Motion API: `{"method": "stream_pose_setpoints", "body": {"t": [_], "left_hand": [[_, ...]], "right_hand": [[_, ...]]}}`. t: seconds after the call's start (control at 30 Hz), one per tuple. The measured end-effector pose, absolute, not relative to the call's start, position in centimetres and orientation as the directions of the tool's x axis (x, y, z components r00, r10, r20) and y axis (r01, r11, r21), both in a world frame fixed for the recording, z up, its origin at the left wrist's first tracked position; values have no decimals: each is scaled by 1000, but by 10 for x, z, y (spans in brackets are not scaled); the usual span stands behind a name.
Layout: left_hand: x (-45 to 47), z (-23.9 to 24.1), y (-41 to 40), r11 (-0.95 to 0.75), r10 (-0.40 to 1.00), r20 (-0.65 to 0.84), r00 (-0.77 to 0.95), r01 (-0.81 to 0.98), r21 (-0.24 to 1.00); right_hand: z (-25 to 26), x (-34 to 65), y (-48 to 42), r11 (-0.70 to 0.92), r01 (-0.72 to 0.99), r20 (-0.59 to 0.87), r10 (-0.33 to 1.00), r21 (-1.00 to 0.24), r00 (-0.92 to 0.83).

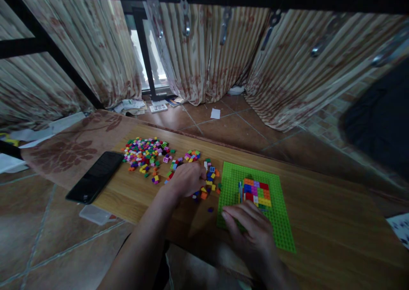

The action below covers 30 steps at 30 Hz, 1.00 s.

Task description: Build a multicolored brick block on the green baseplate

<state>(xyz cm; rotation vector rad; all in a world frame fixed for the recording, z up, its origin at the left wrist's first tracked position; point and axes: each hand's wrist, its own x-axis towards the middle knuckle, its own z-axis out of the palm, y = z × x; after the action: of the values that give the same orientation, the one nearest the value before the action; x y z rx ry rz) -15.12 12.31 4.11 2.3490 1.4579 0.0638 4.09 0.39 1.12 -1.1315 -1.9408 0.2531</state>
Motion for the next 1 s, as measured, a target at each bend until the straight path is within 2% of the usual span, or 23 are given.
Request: {"method": "stream_pose_setpoints", "body": {"t": [0.23, 0.47, 0.67, 1.0], "left_hand": [[-160, 43, 127, -382, 850, -188, 492, 822, 421], [-185, 50, 132, -344, 875, -94, 474, 747, 569], [-188, 50, 133, -312, 887, -90, 453, 731, 607], [-177, 46, 129, -300, 847, -23, 531, 514, 804]], "right_hand": [[12, 42, 4, 573, 618, 570, 788, -538, -234], [10, 42, 5, 564, 623, 564, 794, -542, -228], [9, 40, 5, 564, 618, 564, 794, -547, -226], [10, 39, 5, 572, 621, 578, 785, -536, -225]]}}
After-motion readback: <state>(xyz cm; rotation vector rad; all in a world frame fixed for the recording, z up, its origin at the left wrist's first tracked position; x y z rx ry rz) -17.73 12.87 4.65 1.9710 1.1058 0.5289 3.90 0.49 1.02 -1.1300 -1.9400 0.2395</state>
